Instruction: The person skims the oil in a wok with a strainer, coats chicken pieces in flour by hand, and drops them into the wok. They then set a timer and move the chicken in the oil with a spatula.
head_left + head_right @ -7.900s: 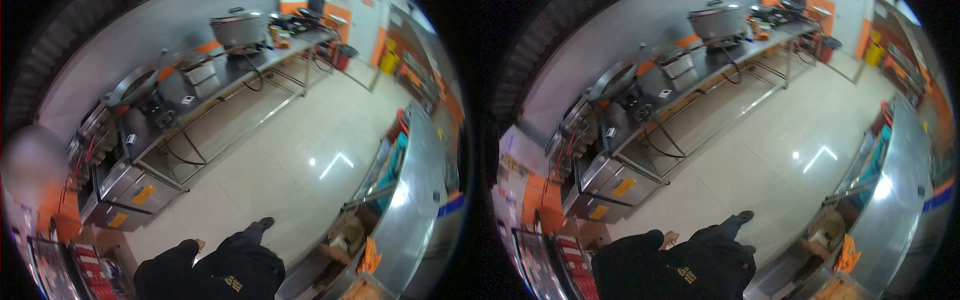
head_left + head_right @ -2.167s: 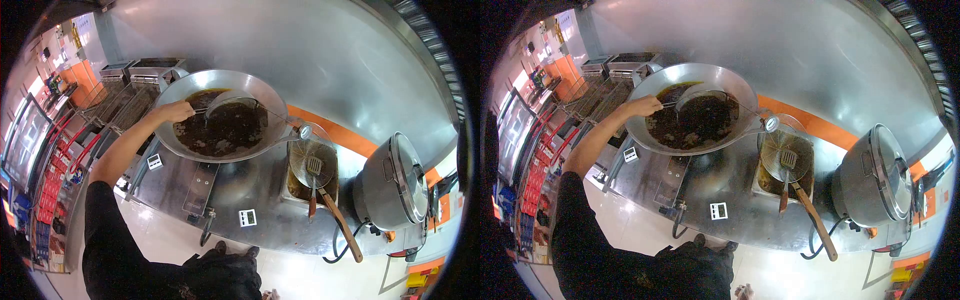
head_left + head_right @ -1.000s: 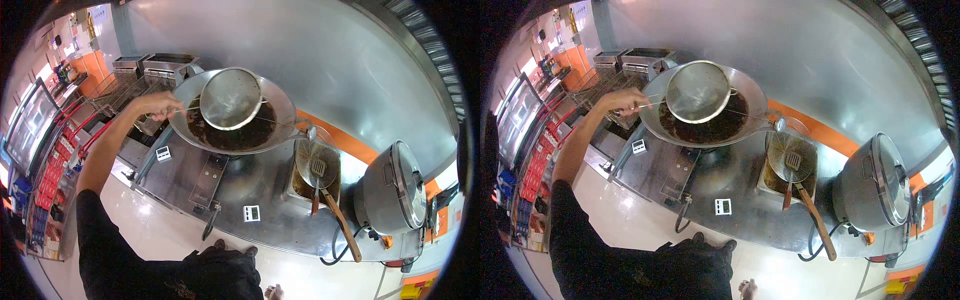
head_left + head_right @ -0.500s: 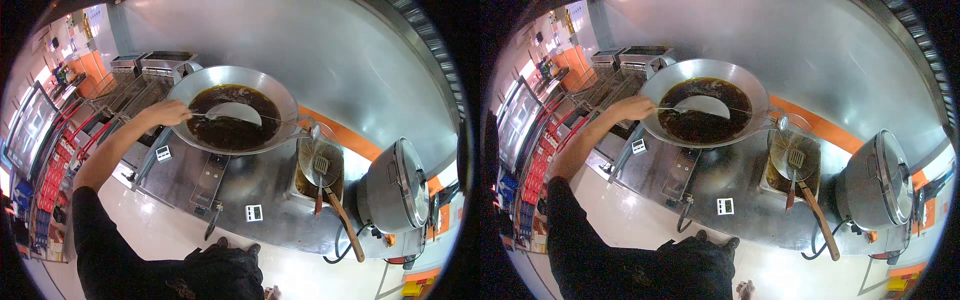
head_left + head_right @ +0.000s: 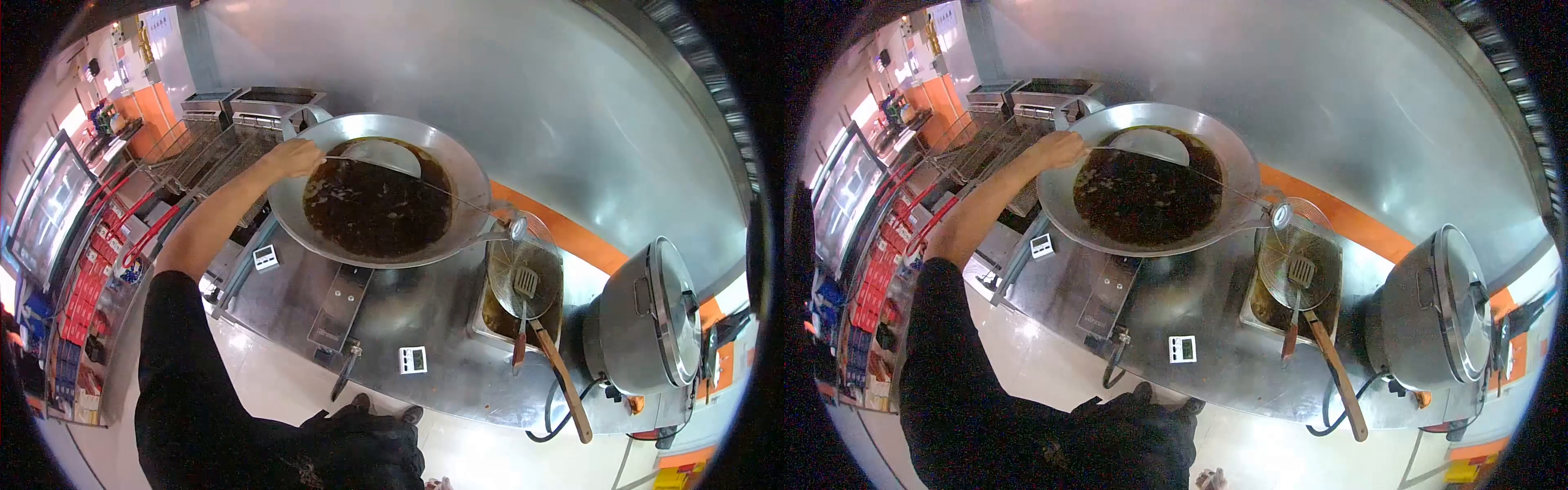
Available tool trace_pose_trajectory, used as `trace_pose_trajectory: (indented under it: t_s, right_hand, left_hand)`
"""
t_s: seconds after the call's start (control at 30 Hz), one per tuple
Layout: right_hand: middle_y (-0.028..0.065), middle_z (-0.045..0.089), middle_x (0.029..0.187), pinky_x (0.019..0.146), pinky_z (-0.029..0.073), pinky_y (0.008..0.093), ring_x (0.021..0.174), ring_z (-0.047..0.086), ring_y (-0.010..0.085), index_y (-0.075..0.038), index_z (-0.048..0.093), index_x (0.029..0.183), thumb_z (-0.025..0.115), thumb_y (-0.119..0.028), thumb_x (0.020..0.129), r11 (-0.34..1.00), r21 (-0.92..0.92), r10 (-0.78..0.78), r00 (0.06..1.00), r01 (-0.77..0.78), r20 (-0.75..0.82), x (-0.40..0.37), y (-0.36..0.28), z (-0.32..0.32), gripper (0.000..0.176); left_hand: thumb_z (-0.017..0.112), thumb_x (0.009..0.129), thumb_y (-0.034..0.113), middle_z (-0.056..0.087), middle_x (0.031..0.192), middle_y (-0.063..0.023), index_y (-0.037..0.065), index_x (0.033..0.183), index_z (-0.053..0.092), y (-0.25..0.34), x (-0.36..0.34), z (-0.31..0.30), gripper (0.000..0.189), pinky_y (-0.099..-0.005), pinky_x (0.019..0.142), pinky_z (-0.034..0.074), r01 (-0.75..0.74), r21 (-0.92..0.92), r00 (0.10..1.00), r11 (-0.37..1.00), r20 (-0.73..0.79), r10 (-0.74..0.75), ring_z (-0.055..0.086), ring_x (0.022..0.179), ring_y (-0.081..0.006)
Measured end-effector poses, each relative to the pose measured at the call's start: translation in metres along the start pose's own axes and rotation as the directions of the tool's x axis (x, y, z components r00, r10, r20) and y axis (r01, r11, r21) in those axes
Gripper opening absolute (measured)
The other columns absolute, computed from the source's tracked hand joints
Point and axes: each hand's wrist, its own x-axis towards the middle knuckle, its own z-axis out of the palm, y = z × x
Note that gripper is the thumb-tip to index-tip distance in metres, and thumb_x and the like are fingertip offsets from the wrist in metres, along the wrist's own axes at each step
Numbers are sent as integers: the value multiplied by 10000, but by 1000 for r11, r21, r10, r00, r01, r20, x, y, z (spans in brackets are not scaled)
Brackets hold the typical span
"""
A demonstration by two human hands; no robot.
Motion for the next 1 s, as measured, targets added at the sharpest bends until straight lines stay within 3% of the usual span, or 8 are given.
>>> trace_pose_trajectory:
  t_s: [0.33, 0.43, 0.53, 0.57, 0.67, 0.73, 0.8, 1.0]
  right_hand:
    - [56, 542, 672, 482, 425, 289, 537, 495, 178, -85, 523, 859, 454, -422, 865, 962, -209, -193, 979, 176, -65, -20, -7, 21, 344]
    - [58, 542, 676, 484, 428, 292, 541, 497, 180, -85, 517, 853, 457, -418, 865, 914, -299, -300, 953, 273, -48, -30, -13, 25, 338]
    - [52, 540, 684, 492, 436, 299, 547, 497, 178, -93, 514, 820, 464, -404, 867, 999, -54, -1, 1000, 2, 19, -10, -26, 20, 319]
    - [59, 540, 694, 495, 434, 297, 555, 499, 188, -87, 507, 833, 468, -373, 872, 997, 9, 83, 993, -82, -79, -13, -38, 27, 291]
    - [67, 532, 639, 462, 424, 297, 512, 485, 191, -69, 509, 756, 481, -371, 864, 994, 94, -69, 983, 54, 169, 5, -37, 12, 322]
    - [76, 524, 602, 423, 407, 298, 481, 478, 192, -54, 508, 703, 492, -372, 858, 988, 25, -152, 987, 151, 58, 7, -33, 20, 354]
    - [83, 531, 601, 399, 390, 299, 457, 474, 193, -45, 510, 695, 495, -377, 855, 989, 41, -140, 989, 142, -48, 6, -36, 23, 369]
    - [81, 535, 608, 392, 378, 290, 462, 479, 186, -36, 503, 681, 477, -414, 855, 999, -40, -34, 977, 26, -210, -15, -37, 23, 417]
  left_hand:
    - [427, 864, 247, 587, 780, -228, -9, 856, 583, -33, -45, -3, 300, -470, 677, 463, -149, -137, 989, 979, -41, 145, 585, 722, -381]
    - [442, 856, 253, 584, 766, -229, -20, 859, 590, -30, -67, -21, 310, -471, 668, 459, -145, -80, 984, 986, 95, 152, 585, 704, -377]
    - [441, 855, 257, 572, 724, -245, -39, 820, 591, -9, -85, -44, 334, -462, 639, 453, -87, -118, 978, 989, 178, 107, 584, 684, -373]
    - [437, 855, 261, 569, 716, -247, -49, 800, 587, -4, -89, -50, 349, -457, 628, 449, -107, -173, 970, 979, 199, 141, 581, 680, -373]
    - [439, 852, 279, 564, 673, -231, -62, 752, 585, 1, -91, -52, 385, -438, 575, 444, -109, -265, 950, 958, 255, 179, 567, 604, -345]
    - [444, 849, 293, 562, 637, -213, -65, 726, 588, 3, -86, -51, 406, -423, 534, 443, -96, -300, 938, 949, 291, 187, 557, 532, -316]
    - [457, 847, 325, 518, 552, -119, -47, 806, 615, 10, -79, -55, 407, -362, 397, 408, 224, -390, 828, 893, 560, 36, 479, 387, -203]
    - [453, 857, 329, 421, 528, -8, 20, 1067, 567, 33, -76, -75, 391, -231, 288, 289, 399, -644, 771, 653, 621, 142, 380, 340, -89]
